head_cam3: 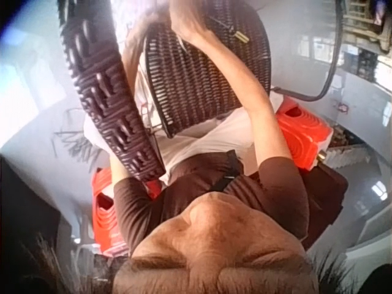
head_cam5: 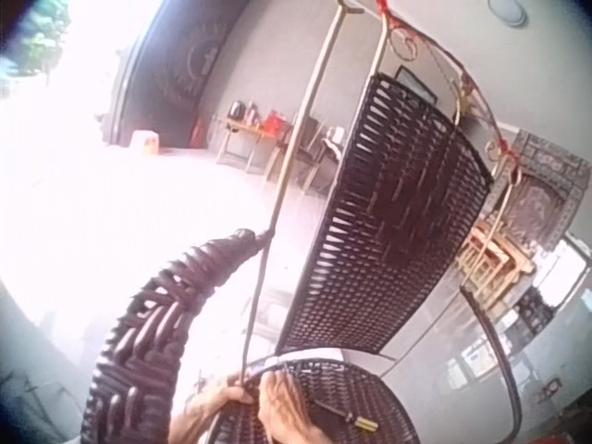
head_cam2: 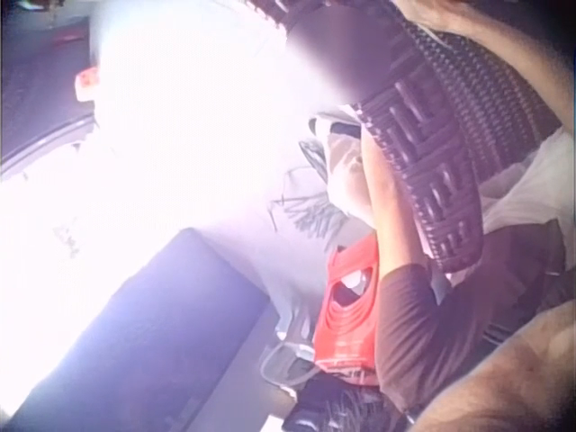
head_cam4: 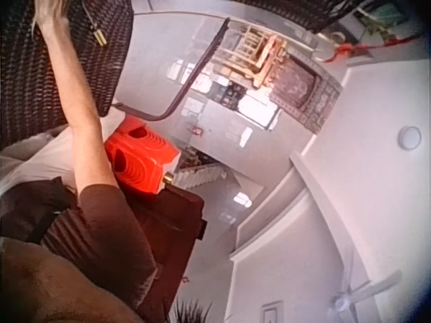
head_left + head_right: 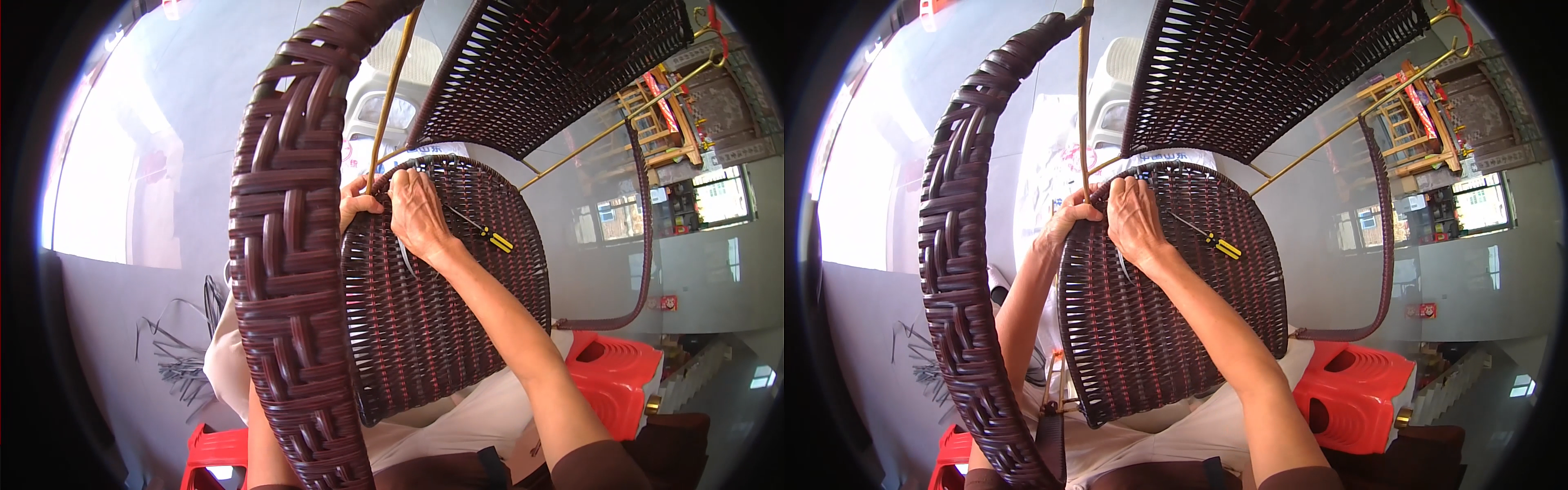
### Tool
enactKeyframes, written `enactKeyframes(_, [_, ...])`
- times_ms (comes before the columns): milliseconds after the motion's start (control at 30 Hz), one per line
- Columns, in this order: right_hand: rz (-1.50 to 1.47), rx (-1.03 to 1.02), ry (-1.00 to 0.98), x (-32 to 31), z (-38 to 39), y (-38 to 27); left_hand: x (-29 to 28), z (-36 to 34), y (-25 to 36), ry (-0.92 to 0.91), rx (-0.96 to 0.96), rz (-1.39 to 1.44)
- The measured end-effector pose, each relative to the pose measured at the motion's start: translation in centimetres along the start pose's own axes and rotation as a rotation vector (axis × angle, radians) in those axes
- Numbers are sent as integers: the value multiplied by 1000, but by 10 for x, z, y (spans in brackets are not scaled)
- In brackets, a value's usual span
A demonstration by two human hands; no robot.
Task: The person weaves plastic strips through the frame of a wicker chair, using a screwdriver to tighten the weave.
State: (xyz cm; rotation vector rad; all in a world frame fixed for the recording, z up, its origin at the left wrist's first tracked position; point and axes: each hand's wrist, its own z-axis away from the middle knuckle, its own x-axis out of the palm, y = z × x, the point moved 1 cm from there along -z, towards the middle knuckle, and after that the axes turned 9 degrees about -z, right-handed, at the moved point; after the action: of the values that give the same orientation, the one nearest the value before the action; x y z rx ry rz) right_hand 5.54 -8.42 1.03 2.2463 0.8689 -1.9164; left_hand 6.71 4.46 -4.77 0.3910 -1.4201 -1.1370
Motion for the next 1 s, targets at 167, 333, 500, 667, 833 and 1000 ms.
enactKeyframes(167, [-111,-128,18,-8,3,14,6,-1,4,32,-7,-43])
enactKeyframes(333, [-345,25,52,-9,-2,17,3,12,20,121,9,-170])
enactKeyframes(500, [-384,6,189,-12,10,13,4,10,12,120,-20,-72])
enactKeyframes(667, [-305,26,251,-18,17,11,7,4,6,84,-77,-51])
enactKeyframes(833, [-253,-27,280,-16,14,0,6,10,12,61,-86,20])
enactKeyframes(1000, [-163,-53,276,-19,17,6,7,-1,2,64,-67,-9])
